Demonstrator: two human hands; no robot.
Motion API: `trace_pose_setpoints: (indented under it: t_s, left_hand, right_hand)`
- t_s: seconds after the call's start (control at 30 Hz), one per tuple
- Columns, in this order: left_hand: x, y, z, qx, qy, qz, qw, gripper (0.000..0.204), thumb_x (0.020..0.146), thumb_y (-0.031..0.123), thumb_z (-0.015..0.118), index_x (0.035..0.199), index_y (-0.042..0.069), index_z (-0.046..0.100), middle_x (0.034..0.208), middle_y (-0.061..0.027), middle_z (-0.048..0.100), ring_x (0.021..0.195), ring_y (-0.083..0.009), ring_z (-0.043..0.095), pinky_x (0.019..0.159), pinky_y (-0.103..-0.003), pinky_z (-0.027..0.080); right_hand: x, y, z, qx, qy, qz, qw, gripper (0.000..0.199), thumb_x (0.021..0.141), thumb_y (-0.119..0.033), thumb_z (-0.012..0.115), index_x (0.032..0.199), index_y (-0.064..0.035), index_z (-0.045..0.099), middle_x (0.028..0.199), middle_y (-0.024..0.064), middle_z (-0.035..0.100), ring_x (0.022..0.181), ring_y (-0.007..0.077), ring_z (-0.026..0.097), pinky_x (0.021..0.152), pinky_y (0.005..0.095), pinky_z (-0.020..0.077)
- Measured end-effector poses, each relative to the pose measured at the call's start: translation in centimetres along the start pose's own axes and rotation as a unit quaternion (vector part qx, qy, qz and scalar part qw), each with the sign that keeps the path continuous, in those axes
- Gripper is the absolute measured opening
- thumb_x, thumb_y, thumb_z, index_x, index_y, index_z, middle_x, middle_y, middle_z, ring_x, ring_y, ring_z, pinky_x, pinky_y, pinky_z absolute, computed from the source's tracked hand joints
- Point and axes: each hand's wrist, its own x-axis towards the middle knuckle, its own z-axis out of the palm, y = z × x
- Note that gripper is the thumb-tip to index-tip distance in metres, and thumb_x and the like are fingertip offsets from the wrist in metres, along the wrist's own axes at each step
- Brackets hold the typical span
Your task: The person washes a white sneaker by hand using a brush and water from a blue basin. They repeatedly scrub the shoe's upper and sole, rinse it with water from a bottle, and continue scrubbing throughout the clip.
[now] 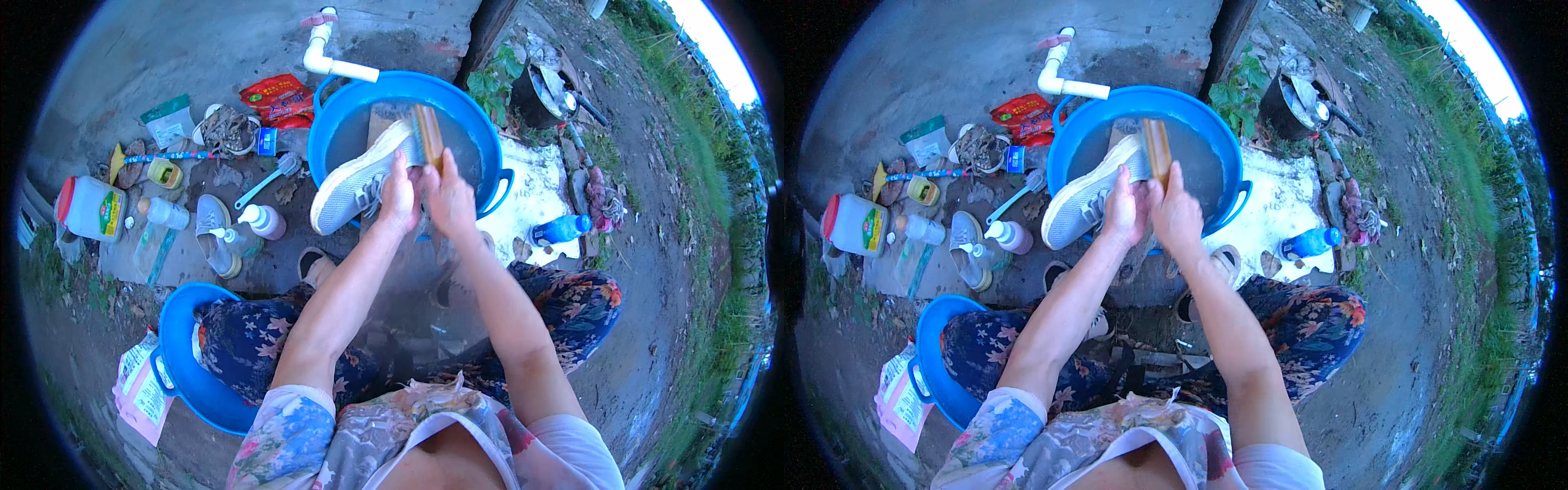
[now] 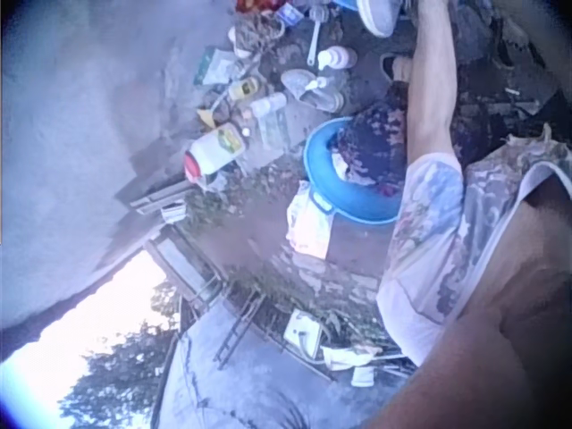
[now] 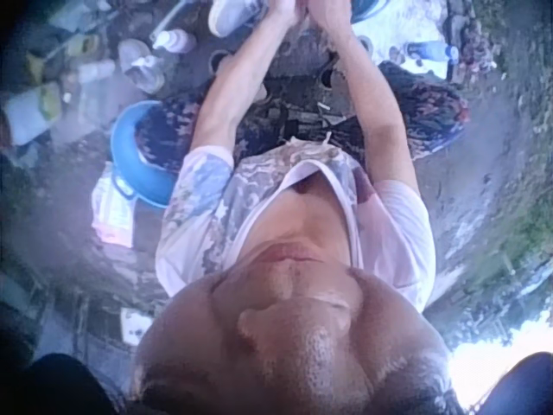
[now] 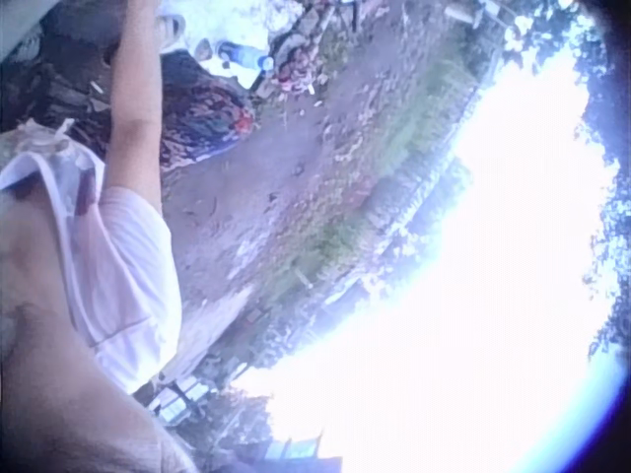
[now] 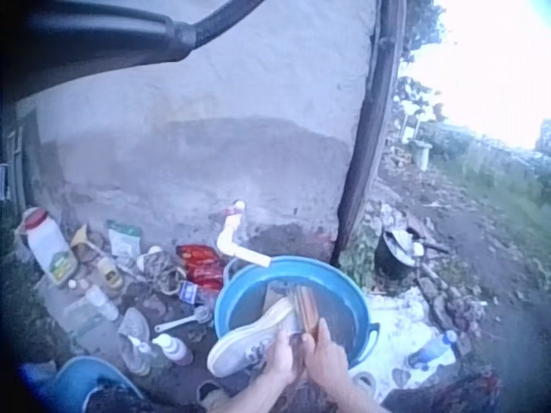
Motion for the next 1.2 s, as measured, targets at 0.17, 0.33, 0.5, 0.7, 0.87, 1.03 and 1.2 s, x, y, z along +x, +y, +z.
trace_pose_setpoints:
  t_s: [0.17,0.33,0.5,0.7,0.87,1.03,1.2]
  left_hand:
    - [-0.3,0.2,-0.4,0.076,0.051,0.027,0.995,0.063,0.097,0.051,0.032,0.128,-0.002,0.043,0.117,-0.0164,0.055,0.109,-0.0252,0.055,0.099,-0.039,0.039]
    - [-1.7,2.8,1.6,0.079,-0.033,0.092,0.992,0.054,0.097,0.045,0.039,0.125,-0.001,0.046,0.117,-0.0155,0.057,0.111,-0.0246,0.054,0.097,-0.039,0.041]
    - [-1.6,3.8,1.6,0.267,0.070,0.092,0.957,0.034,0.097,0.027,0.044,0.116,0.002,0.054,0.109,-0.0107,0.058,0.092,-0.0184,0.058,0.081,-0.032,0.046]
    - [-0.3,2.7,1.3,0.214,0.076,0.028,0.973,0.029,0.097,0.023,0.042,0.117,0.003,0.047,0.104,-0.0109,0.057,0.093,-0.0196,0.058,0.076,-0.036,0.050]
    - [2.5,2.8,-1.6,0.262,0.127,0.087,0.953,0.040,0.096,0.025,0.043,0.124,-0.004,0.047,0.116,-0.0187,0.055,0.105,-0.0273,0.054,0.090,-0.038,0.042]
    - [1.3,2.0,-1.1,0.247,0.090,0.051,0.963,0.040,0.097,0.024,0.043,0.125,-0.005,0.046,0.117,-0.0173,0.054,0.106,-0.0234,0.053,0.090,-0.035,0.042]
    - [0.1,4.4,-0.8,0.169,0.083,0.090,0.978,0.033,0.095,0.024,0.045,0.115,-0.001,0.052,0.107,-0.0111,0.059,0.094,-0.0189,0.059,0.080,-0.034,0.048]
  right_hand:
    - [-1.4,0.7,0.7,0.058,0.010,0.031,0.998,0.048,0.093,-0.028,0.051,0.132,-0.0015,0.045,0.100,0.0276,0.063,0.094,0.0407,0.062,0.081,0.0440,0.0503]
    - [1.3,2.6,-1.2,0.196,-0.007,0.116,0.974,0.051,0.094,-0.033,0.047,0.133,-0.0002,0.044,0.096,0.0278,0.063,0.093,0.0397,0.063,0.080,0.0425,0.0489]
    - [-3.5,-1.8,-1.4,0.195,-0.025,0.073,0.978,0.050,0.095,-0.027,0.048,0.137,-0.0015,0.038,0.116,0.0280,0.057,0.109,0.0338,0.058,0.090,0.0376,0.0443]
    - [0.8,0.8,0.4,0.038,0.059,0.013,0.997,0.050,0.092,-0.031,0.048,0.131,-0.0001,0.042,0.085,0.0295,0.063,0.081,0.0449,0.062,0.071,0.0506,0.0501]
    - [-3.8,-0.5,1.4,0.077,0.004,0.004,0.997,0.052,0.092,-0.030,0.050,0.133,-0.0007,0.041,0.101,0.0308,0.061,0.100,0.0444,0.058,0.086,0.0477,0.0468]
    - [1.0,1.5,0.7,0.067,0.021,0.050,0.996,0.050,0.093,-0.036,0.046,0.125,0.0027,0.047,0.093,0.0309,0.062,0.090,0.0458,0.060,0.082,0.0531,0.0455]
    - [-2.1,1.7,0.0,0.161,-0.041,0.067,0.984,0.055,0.093,-0.036,0.043,0.132,0.0027,0.042,0.112,0.0319,0.057,0.109,0.0418,0.055,0.092,0.0420,0.0434]
